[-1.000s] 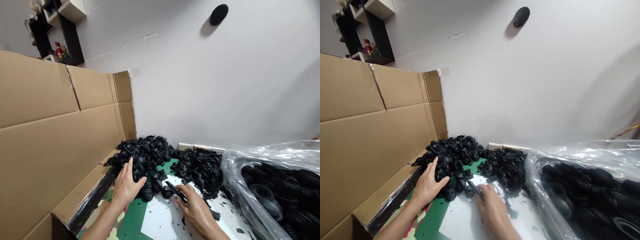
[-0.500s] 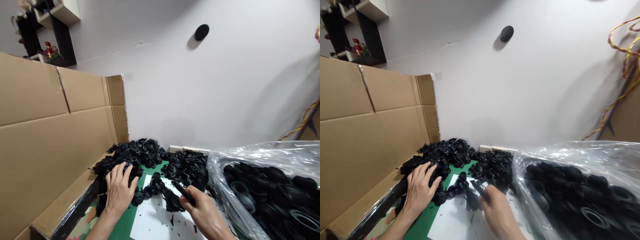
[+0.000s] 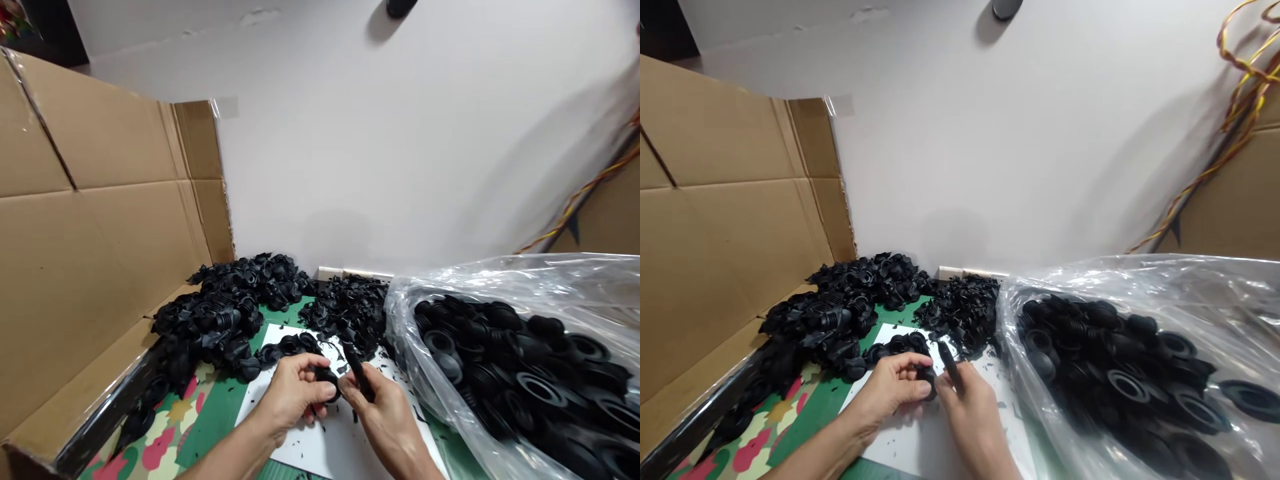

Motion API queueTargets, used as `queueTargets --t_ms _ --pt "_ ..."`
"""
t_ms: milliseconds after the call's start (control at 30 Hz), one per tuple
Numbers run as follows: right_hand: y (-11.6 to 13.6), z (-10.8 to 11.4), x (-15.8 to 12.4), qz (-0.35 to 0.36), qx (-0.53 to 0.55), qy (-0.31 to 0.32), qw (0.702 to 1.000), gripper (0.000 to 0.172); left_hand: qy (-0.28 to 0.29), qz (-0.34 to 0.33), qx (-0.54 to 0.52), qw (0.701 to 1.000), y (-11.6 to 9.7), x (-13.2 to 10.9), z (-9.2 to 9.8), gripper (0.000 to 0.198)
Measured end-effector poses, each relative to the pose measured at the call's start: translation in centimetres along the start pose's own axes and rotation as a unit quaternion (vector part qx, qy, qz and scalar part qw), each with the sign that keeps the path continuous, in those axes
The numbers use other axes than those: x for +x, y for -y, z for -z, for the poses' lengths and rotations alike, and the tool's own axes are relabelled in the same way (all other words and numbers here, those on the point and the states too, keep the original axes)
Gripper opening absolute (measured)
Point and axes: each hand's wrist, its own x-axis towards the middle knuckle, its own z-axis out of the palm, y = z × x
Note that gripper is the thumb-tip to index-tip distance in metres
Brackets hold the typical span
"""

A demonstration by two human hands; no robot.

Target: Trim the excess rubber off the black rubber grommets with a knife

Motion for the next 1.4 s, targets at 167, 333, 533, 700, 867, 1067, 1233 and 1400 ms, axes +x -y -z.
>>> queueTargets --t_ms 167,333,533,700,867,1067,1233,1400 --pt "0.9 1.9 0.4 -0.014 0.106 -0.027 0.994 0.036 -0.034 0.010 -0.056 0.998 1.0 0.1 -0.4 0.049" --pt "1.4 2.7 -0.3 0.041 0.174 -0.061 0.982 0.039 -0.059 -0.002 -0.070 0.996 0.3 -0.4 -0.5 0.040" --pt "-0.1 1.3 -0.7 0.075 0.192 -0.053 0.977 0.028 -0.084 -0.004 -0.072 0.994 -0.1 -0.7 -1.0 0.037" --pt "0.2 0.7 -0.9 0.147 0.127 -0.086 0.977 0.021 -0.090 -0.009 -0.076 0.993 0.0 -0.6 -1.0 0.032" --pt "0.6 0.6 -1.2 0.263 0.046 -0.072 0.961 0.009 -0.104 -0.008 -0.078 0.992 0.0 -0.6 -1.2 0.029" --pt "0.0 1.0 -0.4 0.359 -0.076 -0.045 0.929 0.013 -0.077 -0.017 -0.085 0.993 0.8 -0.8 -1.4 0.030" --pt "-0.4 3.0 2.7 0.279 -0.146 -0.176 0.933 0.018 -0.044 -0.006 -0.097 0.994 0.7 -1.0 -0.7 0.031" --pt "-0.2 2.6 2.8 0.035 -0.006 -0.059 0.998 0.033 -0.068 -0.023 -0.133 0.988 -0.3 -1.1 -0.5 0.045"
